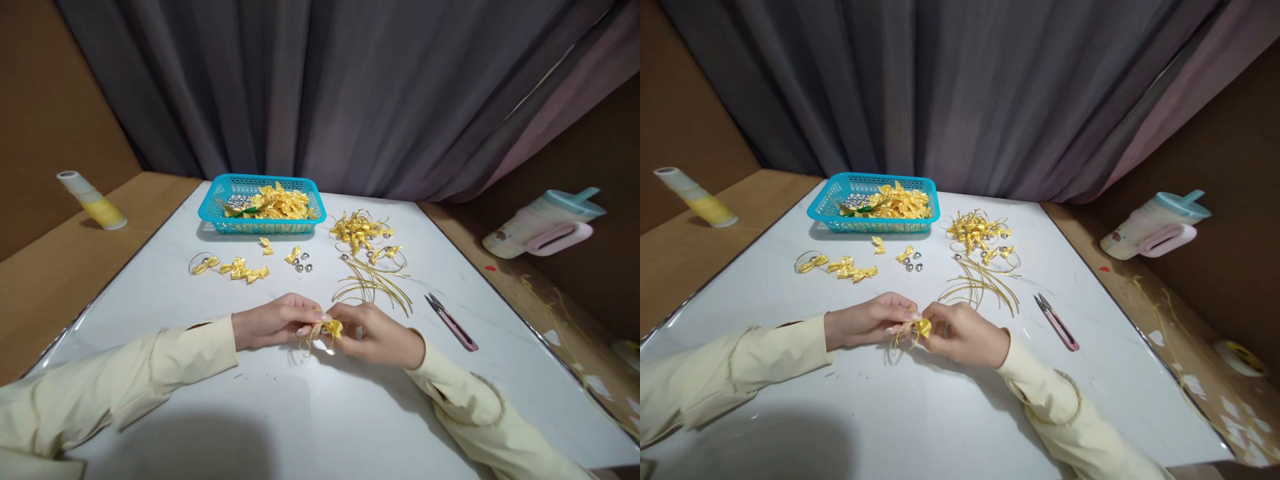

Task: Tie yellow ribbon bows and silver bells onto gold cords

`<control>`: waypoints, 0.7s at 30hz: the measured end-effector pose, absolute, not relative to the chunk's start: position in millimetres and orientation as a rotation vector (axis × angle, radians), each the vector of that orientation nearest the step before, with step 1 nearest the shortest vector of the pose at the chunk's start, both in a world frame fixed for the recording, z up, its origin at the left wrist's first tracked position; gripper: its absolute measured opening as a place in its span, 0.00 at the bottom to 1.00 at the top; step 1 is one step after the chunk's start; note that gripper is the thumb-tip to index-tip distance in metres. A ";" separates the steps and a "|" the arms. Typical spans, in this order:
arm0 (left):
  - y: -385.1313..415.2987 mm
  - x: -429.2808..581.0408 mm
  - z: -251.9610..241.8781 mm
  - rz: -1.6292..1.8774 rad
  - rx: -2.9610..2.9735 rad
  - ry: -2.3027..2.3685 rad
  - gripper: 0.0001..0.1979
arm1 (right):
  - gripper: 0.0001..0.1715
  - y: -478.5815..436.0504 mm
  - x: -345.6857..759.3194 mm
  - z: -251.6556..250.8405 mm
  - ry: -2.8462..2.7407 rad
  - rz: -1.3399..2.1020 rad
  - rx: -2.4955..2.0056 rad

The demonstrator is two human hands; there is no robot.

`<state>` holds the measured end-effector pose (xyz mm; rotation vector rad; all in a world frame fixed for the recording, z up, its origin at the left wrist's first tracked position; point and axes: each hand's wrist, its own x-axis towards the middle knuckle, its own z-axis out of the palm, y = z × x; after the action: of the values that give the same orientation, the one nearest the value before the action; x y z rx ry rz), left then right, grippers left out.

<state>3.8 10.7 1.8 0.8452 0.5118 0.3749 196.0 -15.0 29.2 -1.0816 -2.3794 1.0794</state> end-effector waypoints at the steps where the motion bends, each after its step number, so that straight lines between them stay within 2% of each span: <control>1: 10.7 3.9 1.3 0.372 0.839 0.512 0.15 | 0.07 -15.5 195.4 28.6 -2.374 1.075 -1.083; 8: 10.2 4.8 1.6 0.362 0.834 0.479 0.16 | 0.06 -19.3 194.5 23.2 -2.415 0.859 -1.046; 15: 10.7 5.3 2.0 0.389 0.831 0.504 0.15 | 0.09 -20.0 193.7 11.7 -2.625 0.218 -1.024; 21: 9.5 5.4 1.0 0.395 0.833 0.481 0.15 | 0.14 -17.7 195.1 12.7 -2.667 0.023 -0.890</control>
<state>5.4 9.5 1.0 0.8326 0.4809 0.3950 195.1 -17.7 12.7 -0.8897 -2.6670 0.0226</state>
